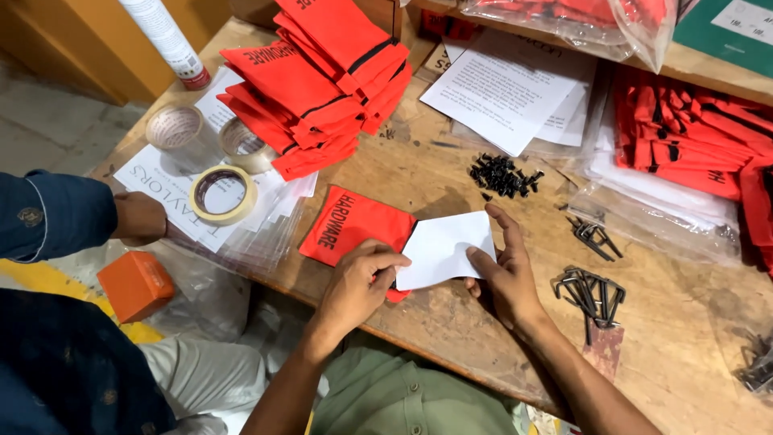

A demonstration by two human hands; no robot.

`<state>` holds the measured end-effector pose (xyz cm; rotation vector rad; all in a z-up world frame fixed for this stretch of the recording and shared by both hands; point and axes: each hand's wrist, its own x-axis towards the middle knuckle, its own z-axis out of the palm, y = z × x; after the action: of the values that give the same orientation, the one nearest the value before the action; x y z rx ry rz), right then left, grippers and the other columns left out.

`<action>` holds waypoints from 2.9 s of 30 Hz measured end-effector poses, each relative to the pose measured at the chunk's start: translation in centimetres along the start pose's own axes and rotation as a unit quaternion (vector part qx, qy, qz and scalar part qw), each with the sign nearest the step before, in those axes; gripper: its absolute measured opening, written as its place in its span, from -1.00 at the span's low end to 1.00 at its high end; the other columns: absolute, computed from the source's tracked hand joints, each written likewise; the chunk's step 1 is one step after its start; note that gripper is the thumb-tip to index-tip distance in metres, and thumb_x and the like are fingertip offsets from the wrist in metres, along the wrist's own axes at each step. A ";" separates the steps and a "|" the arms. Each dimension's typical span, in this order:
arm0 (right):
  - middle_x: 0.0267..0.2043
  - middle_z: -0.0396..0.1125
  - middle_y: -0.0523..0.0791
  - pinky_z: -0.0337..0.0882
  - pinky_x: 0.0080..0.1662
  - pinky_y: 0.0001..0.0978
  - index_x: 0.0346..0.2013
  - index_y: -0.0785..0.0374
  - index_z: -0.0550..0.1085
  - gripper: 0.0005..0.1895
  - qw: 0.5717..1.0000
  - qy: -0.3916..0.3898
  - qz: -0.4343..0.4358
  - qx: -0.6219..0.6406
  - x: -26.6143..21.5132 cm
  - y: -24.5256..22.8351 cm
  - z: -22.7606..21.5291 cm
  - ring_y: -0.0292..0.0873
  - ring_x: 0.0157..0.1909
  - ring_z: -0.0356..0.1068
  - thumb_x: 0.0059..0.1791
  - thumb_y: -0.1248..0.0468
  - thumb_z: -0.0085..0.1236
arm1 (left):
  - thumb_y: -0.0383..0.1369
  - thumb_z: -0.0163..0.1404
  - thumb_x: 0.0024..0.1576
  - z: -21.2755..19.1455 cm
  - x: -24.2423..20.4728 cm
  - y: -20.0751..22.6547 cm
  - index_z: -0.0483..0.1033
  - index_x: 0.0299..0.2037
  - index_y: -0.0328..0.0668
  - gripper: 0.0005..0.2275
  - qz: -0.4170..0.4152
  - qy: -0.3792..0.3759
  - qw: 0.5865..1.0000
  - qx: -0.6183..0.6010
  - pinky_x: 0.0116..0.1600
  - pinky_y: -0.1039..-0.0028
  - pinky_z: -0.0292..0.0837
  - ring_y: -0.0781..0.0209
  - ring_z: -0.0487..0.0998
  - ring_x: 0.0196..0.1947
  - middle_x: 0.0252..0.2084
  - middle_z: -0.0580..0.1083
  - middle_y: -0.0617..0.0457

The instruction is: The person puts a piece of paper into a small red bag, adds metal hardware pieces, and seals the bag with adhesive tape.

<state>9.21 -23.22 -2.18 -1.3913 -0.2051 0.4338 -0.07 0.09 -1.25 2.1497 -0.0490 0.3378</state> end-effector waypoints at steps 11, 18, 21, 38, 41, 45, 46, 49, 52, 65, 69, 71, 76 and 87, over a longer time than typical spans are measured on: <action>0.26 0.20 0.17 0.23 0.12 0.17 0.15 -0.06 0.42 -0.49 0.642 0.056 -0.430 -0.633 -2.4 -3.4 3.2 0.22 0.28 0.09 -0.10 0.07 0.21 | -0.44 0.16 0.08 0.2 0.4 0.3 0.66 -0.16 -0.20 -0.85 -0.073 -0.010 0.997 0.035 -0.21 0.34 0.50 0.09 0.58 -0.37 -0.31 0.52 -0.03; 0.16 0.33 -0.01 0.28 0.07 0.00 0.09 0.23 0.51 -0.56 0.649 -0.192 -0.417 -0.607 -0.2 -1.0 2.6 0.04 0.15 0.26 -0.07 0.20 0.11 | -0.48 0.15 0.08 0.0 0.5 -0.8 0.64 -0.08 -0.19 -0.80 -0.044 0.000 0.998 -0.039 -0.24 0.46 0.53 0.24 0.60 -0.37 -0.27 0.56 0.00; -0.02 0.35 -0.03 0.35 -0.04 -0.12 0.10 0.33 0.50 -0.55 0.649 -0.204 -0.401 -0.614 0.0 -1.0 3.1 -0.01 -0.01 0.32 -0.08 0.28 0.08 | -0.50 0.17 0.08 0.1 0.5 -1.2 0.60 0.04 -0.19 -0.70 -0.085 0.003 0.988 -0.127 -0.25 0.56 0.52 0.39 0.56 -0.38 -0.29 0.57 0.06; -0.19 0.35 -0.03 0.45 -0.26 -0.18 -0.24 0.38 0.52 -0.75 0.647 -0.198 -0.376 -0.633 -0.2 0.9 5.5 0.01 -0.14 0.37 -0.16 0.33 0.11 | -0.50 0.23 0.00 -0.4 0.0 0.9 0.60 -0.02 -0.23 -0.69 -0.133 0.041 0.983 -0.123 -0.32 0.51 0.59 0.31 0.68 -0.40 -0.26 0.58 0.03; -0.21 0.34 -0.04 0.42 -0.18 -0.14 -0.22 0.33 0.53 -0.76 0.678 -0.191 -0.382 -0.598 0.3 -0.7 5.6 0.02 -0.12 0.36 -0.14 0.28 0.16 | -0.49 0.16 0.13 0.2 0.2 -0.1 0.62 -0.03 -0.23 -0.78 -0.063 0.029 0.996 -0.050 -0.18 0.42 0.61 0.20 0.70 -0.28 -0.20 0.63 -0.04; -0.12 0.31 0.05 0.29 -0.05 0.05 -0.11 0.28 0.56 -0.56 0.750 -0.223 -0.284 -0.554 -0.3 -2.3 5.5 0.13 -0.06 0.28 -0.12 0.03 0.25 | -0.52 0.09 0.06 0.8 -0.1 0.5 0.60 -0.03 -0.25 -0.74 0.091 0.060 0.982 0.153 0.05 0.16 0.49 -0.17 0.53 -0.03 -0.01 0.58 -0.15; -0.06 0.31 0.09 0.22 -0.02 0.14 -0.07 0.25 0.58 -0.50 0.755 -0.223 -0.270 -0.554 -0.3 -2.3 5.2 0.19 0.00 0.24 -0.13 -0.04 0.26 | -0.50 0.10 0.00 0.9 0.1 0.8 0.60 -0.06 -0.24 -0.72 0.114 0.065 0.965 0.225 0.05 0.10 0.44 -0.25 0.47 -0.02 0.02 0.56 -0.18; 0.16 0.25 0.17 0.09 0.07 0.35 0.00 0.17 0.60 -0.45 0.754 -0.144 -0.296 -0.569 0.8 0.8 2.5 0.30 0.19 0.13 -0.16 -0.08 0.28 | -0.38 0.12 0.08 0.5 -0.1 2.1 0.58 0.00 -0.24 -0.71 0.034 0.011 0.983 0.178 -0.05 0.07 0.43 -0.23 0.47 -0.10 -0.12 0.48 -0.29; 0.16 0.28 0.16 0.12 0.08 0.34 0.13 0.24 0.54 -0.32 0.776 -0.042 -0.219 -0.590 1.8 -1.0 1.2 0.28 0.18 0.15 -0.17 -0.07 0.32 | -0.34 0.14 0.07 1.1 -0.2 1.7 0.52 -0.07 -0.31 -0.73 -0.004 0.024 0.985 0.173 -0.09 0.03 0.44 -0.29 0.49 -0.13 -0.20 0.46 -0.29; -0.47 0.48 -0.06 0.33 -0.50 -0.44 -0.23 0.50 0.59 -0.77 0.991 -0.082 0.095 -0.044 3.0 0.9 0.2 -0.31 -0.55 0.37 -0.02 0.31 0.26 | -0.40 0.07 0.06 2.2 0.3 3.2 0.51 -0.14 -0.41 -0.77 0.056 0.124 0.967 0.215 -0.26 0.06 0.46 -0.31 0.54 -0.23 -0.27 0.45 -0.30; -0.51 0.46 -0.05 0.25 -0.56 -0.43 -0.25 0.48 0.60 -0.78 0.989 -0.077 0.113 -0.050 3.1 1.1 0.8 -0.29 -0.61 0.31 -0.02 0.31 0.25 | -0.50 0.00 0.14 3.5 1.1 2.3 0.52 -0.24 -0.29 -0.93 0.015 0.053 0.968 0.246 -0.14 0.10 0.52 -0.17 0.58 -0.20 -0.24 0.48 -0.16; -0.51 0.47 -0.05 0.29 -0.55 -0.43 -0.24 0.47 0.60 -0.79 0.992 -0.063 0.108 -0.028 2.9 0.7 1.2 -0.29 -0.60 0.33 -0.02 0.31 0.24 | -0.48 0.00 0.17 3.5 1.2 3.4 0.54 -0.24 -0.28 -0.94 0.016 0.037 0.976 0.215 -0.16 0.11 0.52 -0.14 0.58 -0.22 -0.26 0.48 -0.13; -0.44 0.47 -0.08 0.33 -0.49 -0.49 -0.18 0.45 0.59 -0.77 0.992 -0.063 0.108 0.005 1.8 0.4 1.4 -0.32 -0.53 0.36 0.00 0.29 0.24 | -0.47 0.07 0.13 2.9 0.9 3.3 0.55 -0.17 -0.30 -0.89 0.016 0.076 0.981 0.178 -0.18 0.13 0.52 -0.16 0.57 -0.26 -0.27 0.47 -0.16; -0.41 0.51 0.04 0.50 -0.43 -0.46 -0.17 0.51 0.58 -0.77 0.982 -0.092 0.167 -0.001 2.5 0.2 -0.8 -0.19 -0.47 0.49 -0.06 0.38 0.28 | -0.49 0.07 0.15 2.5 1.3 3.7 0.57 -0.07 -0.31 -0.83 0.061 0.111 0.988 0.085 -0.16 0.15 0.50 -0.18 0.57 -0.22 -0.24 0.50 -0.18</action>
<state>11.72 -22.93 -2.79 -1.3910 -0.1222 0.8436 1.17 -3.97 0.71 2.2680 -0.0248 0.6725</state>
